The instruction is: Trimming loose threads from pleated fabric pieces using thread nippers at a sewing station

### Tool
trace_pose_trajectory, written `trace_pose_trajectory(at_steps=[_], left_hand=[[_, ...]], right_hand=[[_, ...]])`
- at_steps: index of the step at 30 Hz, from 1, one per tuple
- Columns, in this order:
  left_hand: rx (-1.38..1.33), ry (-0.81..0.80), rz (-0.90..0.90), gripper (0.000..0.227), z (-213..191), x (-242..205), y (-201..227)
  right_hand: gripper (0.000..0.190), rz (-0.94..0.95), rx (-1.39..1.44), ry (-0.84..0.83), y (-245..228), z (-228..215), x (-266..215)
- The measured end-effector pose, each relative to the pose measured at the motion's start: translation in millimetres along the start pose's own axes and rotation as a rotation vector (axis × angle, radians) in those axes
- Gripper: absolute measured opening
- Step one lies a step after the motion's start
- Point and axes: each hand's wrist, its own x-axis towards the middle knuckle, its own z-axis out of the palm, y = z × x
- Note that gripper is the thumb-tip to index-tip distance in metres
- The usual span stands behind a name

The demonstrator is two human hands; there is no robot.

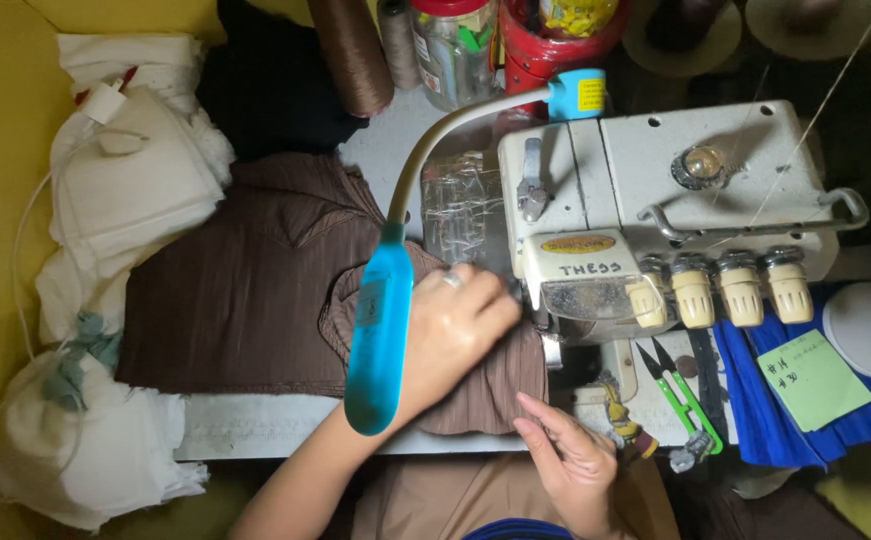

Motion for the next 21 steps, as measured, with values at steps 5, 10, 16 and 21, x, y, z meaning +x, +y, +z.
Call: trace_pose_trajectory(at_steps=[5, 10, 16, 21], left_hand=[[0.165, 0.052, -0.034, 0.016, 14, -17, 43], [0.133, 0.01, -0.26, 0.036, 23, -30, 70], [-0.034, 0.042, -0.268, 0.039, 25, -28, 60], [-0.195, 0.08, -0.238, 0.02, 24, -28, 53]], right_hand=[[0.021, 0.098, 0.097, 0.092, 1, 2, -7], [0.02, 0.162, 0.072, 0.084, 25, -6, -26], [0.025, 0.235, 0.126, 0.065, 2, -8, -10], [0.023, 0.218, 0.219, 0.052, -16, -9, 3]])
